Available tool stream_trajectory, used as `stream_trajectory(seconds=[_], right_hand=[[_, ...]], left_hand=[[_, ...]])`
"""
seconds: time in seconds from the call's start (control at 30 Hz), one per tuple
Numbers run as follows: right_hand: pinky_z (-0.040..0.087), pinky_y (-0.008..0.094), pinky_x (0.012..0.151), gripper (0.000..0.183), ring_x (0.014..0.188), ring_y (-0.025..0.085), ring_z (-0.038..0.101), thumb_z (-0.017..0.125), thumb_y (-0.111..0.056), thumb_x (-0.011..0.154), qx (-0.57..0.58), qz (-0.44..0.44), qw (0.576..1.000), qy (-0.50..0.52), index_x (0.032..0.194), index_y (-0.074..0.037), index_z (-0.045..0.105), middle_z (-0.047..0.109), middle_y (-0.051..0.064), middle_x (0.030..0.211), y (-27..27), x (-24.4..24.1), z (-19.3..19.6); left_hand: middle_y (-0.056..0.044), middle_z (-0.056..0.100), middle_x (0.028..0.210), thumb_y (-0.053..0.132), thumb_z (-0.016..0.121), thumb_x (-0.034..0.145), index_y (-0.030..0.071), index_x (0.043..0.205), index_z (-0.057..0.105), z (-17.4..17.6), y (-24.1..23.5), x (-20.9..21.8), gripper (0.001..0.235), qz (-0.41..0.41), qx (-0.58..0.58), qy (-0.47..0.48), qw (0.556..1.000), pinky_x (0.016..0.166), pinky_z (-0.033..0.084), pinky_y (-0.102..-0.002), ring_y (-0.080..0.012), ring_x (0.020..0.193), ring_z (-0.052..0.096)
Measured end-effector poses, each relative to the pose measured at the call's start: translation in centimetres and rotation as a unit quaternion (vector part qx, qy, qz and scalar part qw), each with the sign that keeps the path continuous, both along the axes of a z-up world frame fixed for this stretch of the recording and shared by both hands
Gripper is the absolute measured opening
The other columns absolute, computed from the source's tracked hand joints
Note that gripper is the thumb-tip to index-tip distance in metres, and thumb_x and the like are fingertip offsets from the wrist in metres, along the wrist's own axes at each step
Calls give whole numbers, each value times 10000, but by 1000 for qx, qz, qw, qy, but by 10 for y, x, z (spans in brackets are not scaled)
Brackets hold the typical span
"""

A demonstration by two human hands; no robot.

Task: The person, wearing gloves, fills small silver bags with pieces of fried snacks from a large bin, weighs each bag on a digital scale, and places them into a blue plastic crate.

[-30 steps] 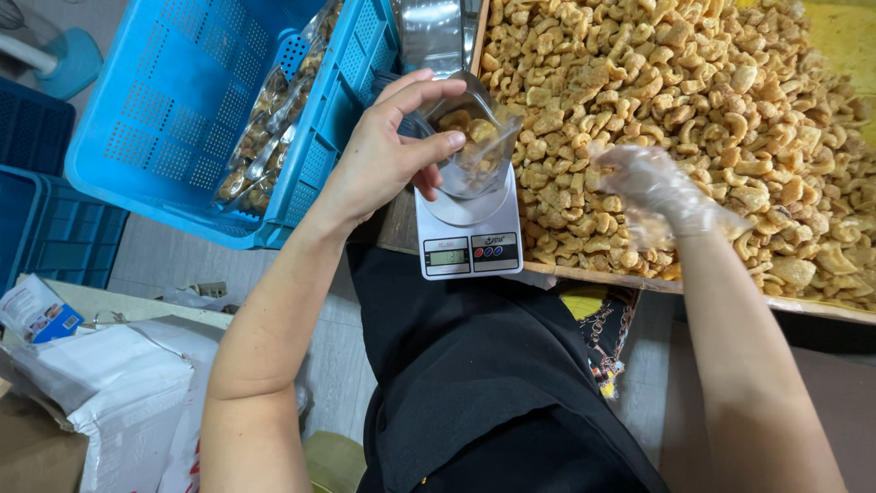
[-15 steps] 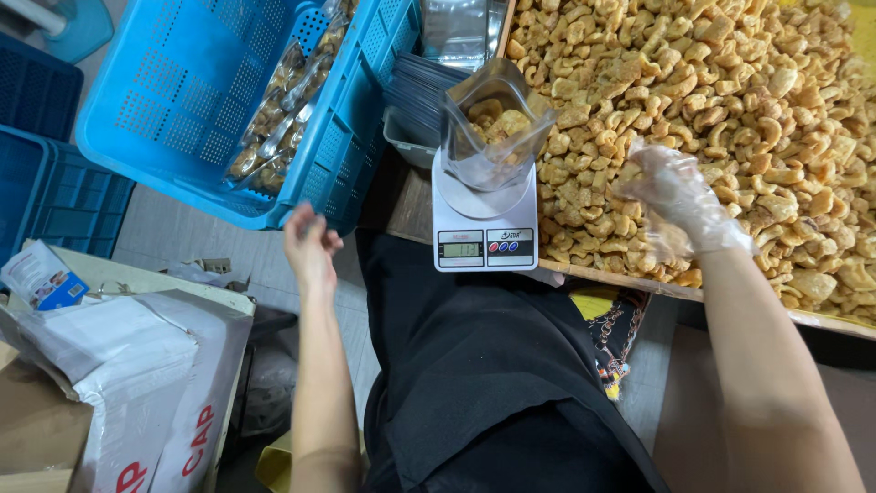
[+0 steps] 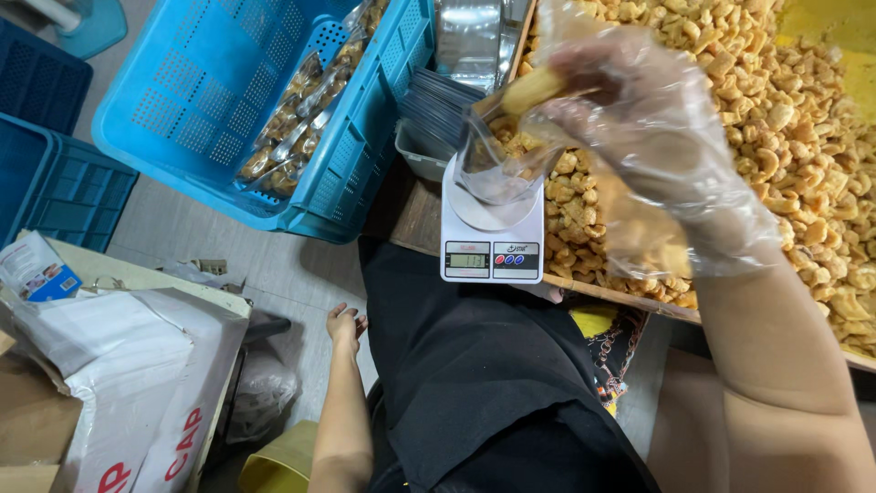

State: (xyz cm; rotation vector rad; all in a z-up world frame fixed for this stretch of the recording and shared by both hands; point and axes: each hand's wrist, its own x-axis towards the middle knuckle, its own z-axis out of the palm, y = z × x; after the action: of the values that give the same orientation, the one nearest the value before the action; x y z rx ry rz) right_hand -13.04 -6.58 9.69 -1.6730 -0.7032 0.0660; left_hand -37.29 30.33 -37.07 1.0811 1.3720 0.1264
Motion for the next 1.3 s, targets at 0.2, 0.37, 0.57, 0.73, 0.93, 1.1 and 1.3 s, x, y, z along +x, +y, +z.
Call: stream_trajectory(seconds=[0.2,0.37,0.57,0.73,0.93,1.1,1.3], right_hand=[[589,339,696,259,866,219,703,816,-179,965,-268,-142,935,-182,1154,-31,719,724,155,1096,-4,1,-4],[585,294,878,130,1043,187,680,719,-116,1091,-128,-143,972,-133,1171,-27,668,697,140,1096,-69,8,-42],[554,433,903,433,1026,289,688,665,-383,1003,-552,-119,810,155,1330,-101,636,689,149,1279,-105,14,-138],[640,417,751,495,968,302,694,708,-336,885,-631,-78,771,35,1295,-76,609,675,137,1187,-99,-17,-209],[609,314,769,163,847,194,715,647,-193,1007,-594,-95,798,42,1128,-120,729,763,83,985,-106,-8,-217],[623,293,854,267,1017,150,729,670,-186,970,-56,-256,870,419,1194,-42,678,741,77,1175,-124,-7,-161],[593,367,964,373,1101,266,733,671,-24,909,214,-150,859,441,1269,59,616,682,201,1212,-135,0,-135]], left_hand=[[-165,662,1067,-25,574,894,82,1363,500,0,2,6,487,-20,2,-10,1000,534,573,-325,-213,680,651],[-123,685,1052,201,621,996,40,1264,588,0,-2,8,314,-75,11,15,997,513,547,-318,-199,646,648],[-203,680,864,402,504,1165,-22,980,761,0,9,29,529,-417,309,135,844,837,578,-409,-293,719,727],[-301,511,1303,161,797,807,31,1334,563,1,21,49,591,-396,369,49,839,1046,415,-472,-446,1224,477],[-218,630,1269,187,756,842,64,1292,626,1,15,60,484,-418,364,34,832,1042,459,-458,-394,1220,571],[-213,688,1205,171,775,824,51,1250,663,-1,12,48,456,-415,381,48,825,1009,492,-451,-386,1163,631],[-195,703,1216,141,756,840,62,1264,662,0,9,24,442,-389,317,144,853,1002,511,-444,-366,1155,657]])
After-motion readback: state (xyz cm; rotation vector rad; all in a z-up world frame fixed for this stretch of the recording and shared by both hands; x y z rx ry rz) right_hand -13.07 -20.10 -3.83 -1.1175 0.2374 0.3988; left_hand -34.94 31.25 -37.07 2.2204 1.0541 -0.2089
